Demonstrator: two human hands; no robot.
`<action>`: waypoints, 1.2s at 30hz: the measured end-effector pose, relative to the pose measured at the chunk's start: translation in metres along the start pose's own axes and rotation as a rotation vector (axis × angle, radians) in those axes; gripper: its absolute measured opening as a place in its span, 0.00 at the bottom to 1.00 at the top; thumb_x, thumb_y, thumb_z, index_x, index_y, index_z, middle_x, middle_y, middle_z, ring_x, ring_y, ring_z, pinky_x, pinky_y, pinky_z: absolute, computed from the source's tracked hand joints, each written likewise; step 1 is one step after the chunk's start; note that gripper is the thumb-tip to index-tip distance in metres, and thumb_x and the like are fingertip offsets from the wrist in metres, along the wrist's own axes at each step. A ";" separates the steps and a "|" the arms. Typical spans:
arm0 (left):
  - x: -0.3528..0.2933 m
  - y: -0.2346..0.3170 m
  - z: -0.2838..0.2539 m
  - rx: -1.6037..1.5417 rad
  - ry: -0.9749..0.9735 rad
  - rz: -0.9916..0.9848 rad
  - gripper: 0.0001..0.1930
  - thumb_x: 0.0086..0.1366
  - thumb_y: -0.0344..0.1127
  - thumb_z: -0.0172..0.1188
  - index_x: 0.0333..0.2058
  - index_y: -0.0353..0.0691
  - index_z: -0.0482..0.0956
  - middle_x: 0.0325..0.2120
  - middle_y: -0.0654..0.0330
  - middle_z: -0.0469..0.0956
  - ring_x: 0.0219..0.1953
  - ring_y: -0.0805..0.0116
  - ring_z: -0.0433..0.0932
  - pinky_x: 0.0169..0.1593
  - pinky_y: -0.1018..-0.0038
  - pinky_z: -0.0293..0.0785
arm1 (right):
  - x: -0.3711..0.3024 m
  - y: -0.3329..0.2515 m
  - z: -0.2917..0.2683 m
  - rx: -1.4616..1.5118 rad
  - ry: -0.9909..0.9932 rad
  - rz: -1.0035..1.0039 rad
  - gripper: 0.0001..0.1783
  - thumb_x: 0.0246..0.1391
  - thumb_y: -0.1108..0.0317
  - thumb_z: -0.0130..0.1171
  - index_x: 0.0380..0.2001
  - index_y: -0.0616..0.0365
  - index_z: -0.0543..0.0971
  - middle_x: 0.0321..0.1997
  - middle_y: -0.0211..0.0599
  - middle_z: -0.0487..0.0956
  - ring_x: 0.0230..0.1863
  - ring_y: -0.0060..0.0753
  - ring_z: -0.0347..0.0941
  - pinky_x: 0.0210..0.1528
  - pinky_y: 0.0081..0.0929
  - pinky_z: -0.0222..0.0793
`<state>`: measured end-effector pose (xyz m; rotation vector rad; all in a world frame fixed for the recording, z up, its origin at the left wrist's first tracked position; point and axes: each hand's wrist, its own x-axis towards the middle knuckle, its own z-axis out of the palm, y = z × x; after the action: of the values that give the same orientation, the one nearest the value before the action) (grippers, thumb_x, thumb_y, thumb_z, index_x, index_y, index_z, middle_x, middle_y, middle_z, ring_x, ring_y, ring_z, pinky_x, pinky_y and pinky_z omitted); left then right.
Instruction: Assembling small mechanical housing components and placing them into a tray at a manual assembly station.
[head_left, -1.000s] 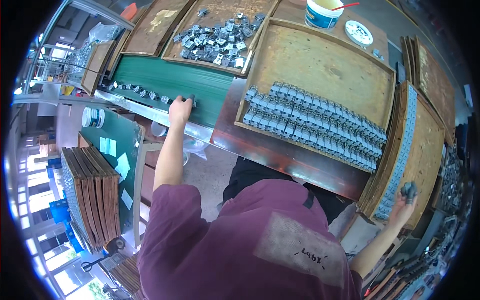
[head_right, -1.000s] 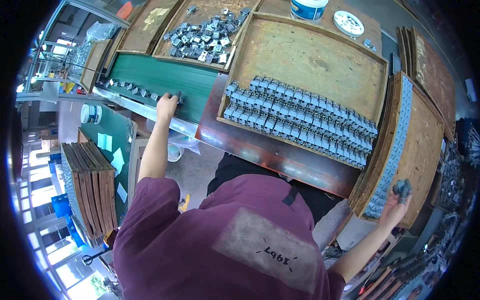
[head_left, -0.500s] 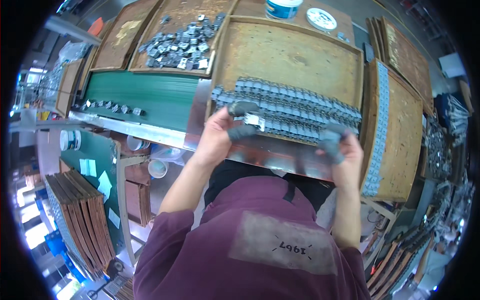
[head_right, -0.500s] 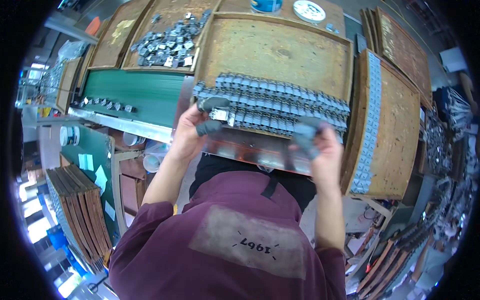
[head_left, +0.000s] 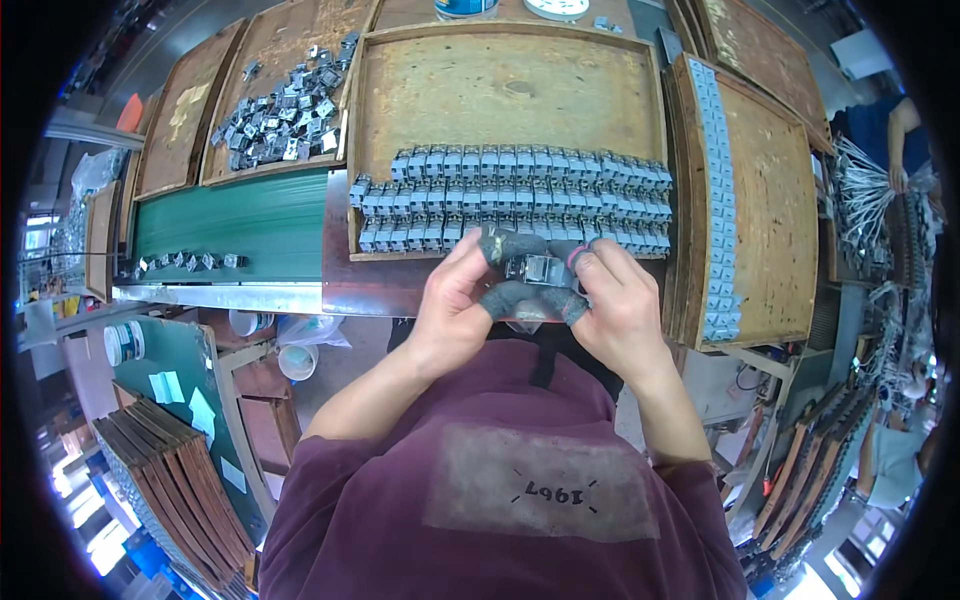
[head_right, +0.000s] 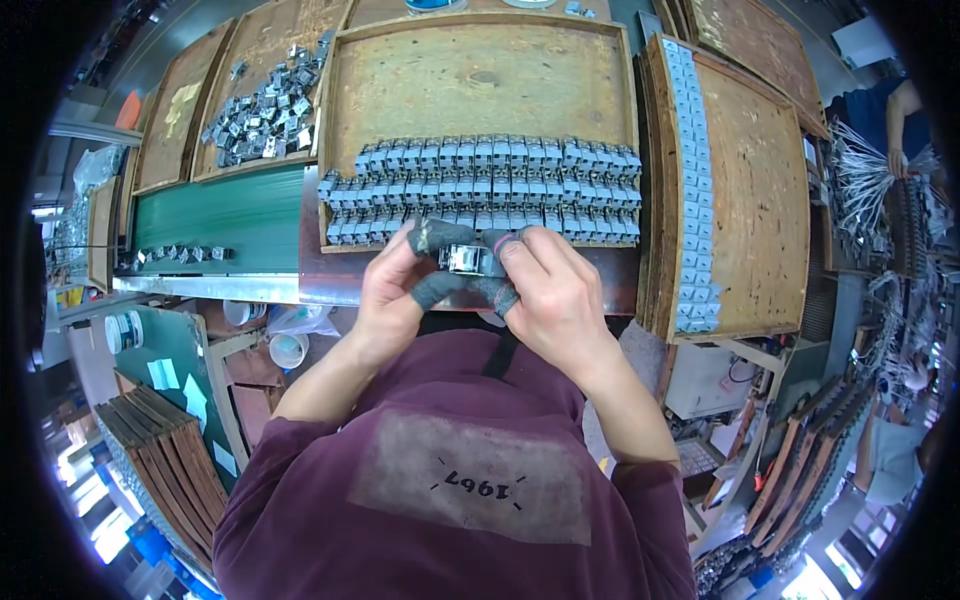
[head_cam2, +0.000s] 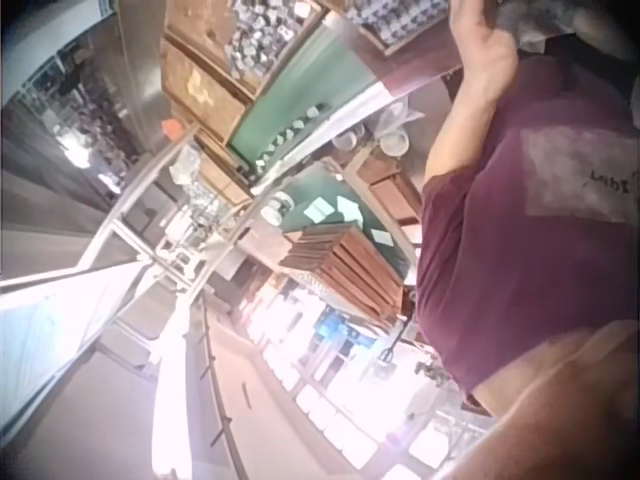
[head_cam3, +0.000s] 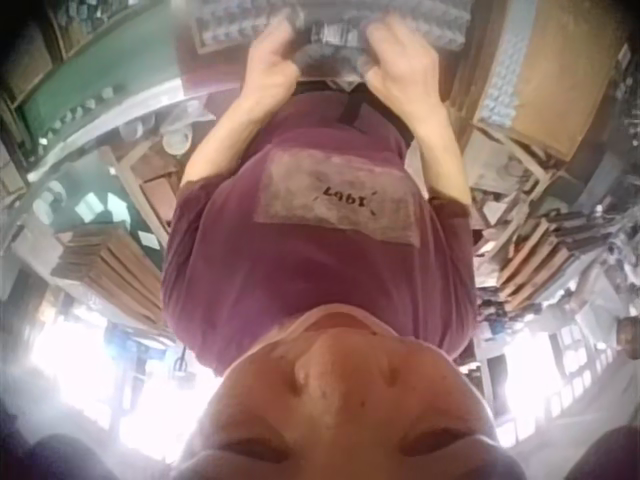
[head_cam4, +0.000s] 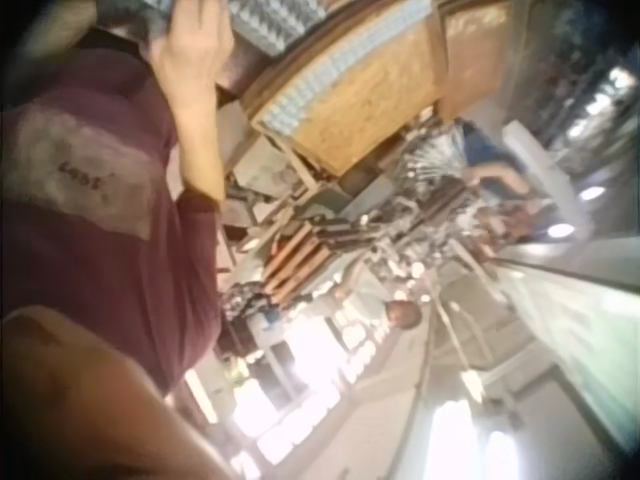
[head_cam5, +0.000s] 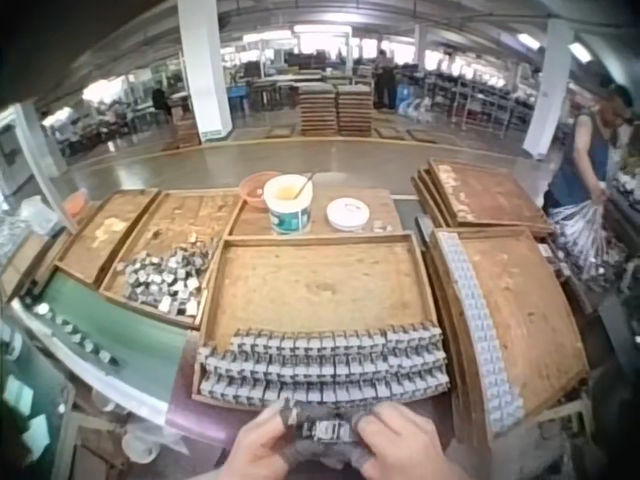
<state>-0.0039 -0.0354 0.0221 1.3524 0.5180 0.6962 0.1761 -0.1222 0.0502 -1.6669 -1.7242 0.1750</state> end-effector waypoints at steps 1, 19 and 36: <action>0.001 -0.002 0.004 0.014 0.015 -0.038 0.21 0.61 0.19 0.60 0.54 0.36 0.76 0.47 0.64 0.71 0.48 0.73 0.76 0.44 0.79 0.78 | 0.001 0.002 0.000 -0.024 0.027 -0.028 0.16 0.39 0.73 0.70 0.34 0.64 0.77 0.28 0.40 0.73 0.28 0.44 0.75 0.27 0.35 0.70; 0.022 -0.027 -0.001 0.694 0.068 0.347 0.40 0.46 0.30 0.71 0.60 0.30 0.68 0.53 0.46 0.73 0.50 0.50 0.74 0.53 0.62 0.71 | 0.005 0.000 0.017 0.122 -0.109 0.258 0.20 0.45 0.63 0.70 0.37 0.65 0.75 0.34 0.46 0.76 0.34 0.52 0.77 0.35 0.38 0.73; 0.029 -0.025 -0.024 0.656 -0.098 0.415 0.30 0.49 0.34 0.72 0.53 0.37 0.77 0.46 0.48 0.77 0.44 0.54 0.78 0.50 0.64 0.75 | -0.003 0.018 0.027 0.402 -0.270 0.416 0.21 0.47 0.59 0.70 0.41 0.59 0.80 0.33 0.43 0.80 0.35 0.45 0.79 0.38 0.35 0.74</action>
<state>0.0033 -0.0002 -0.0051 2.1385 0.4016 0.8257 0.1751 -0.1122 0.0192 -1.7228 -1.3803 0.9144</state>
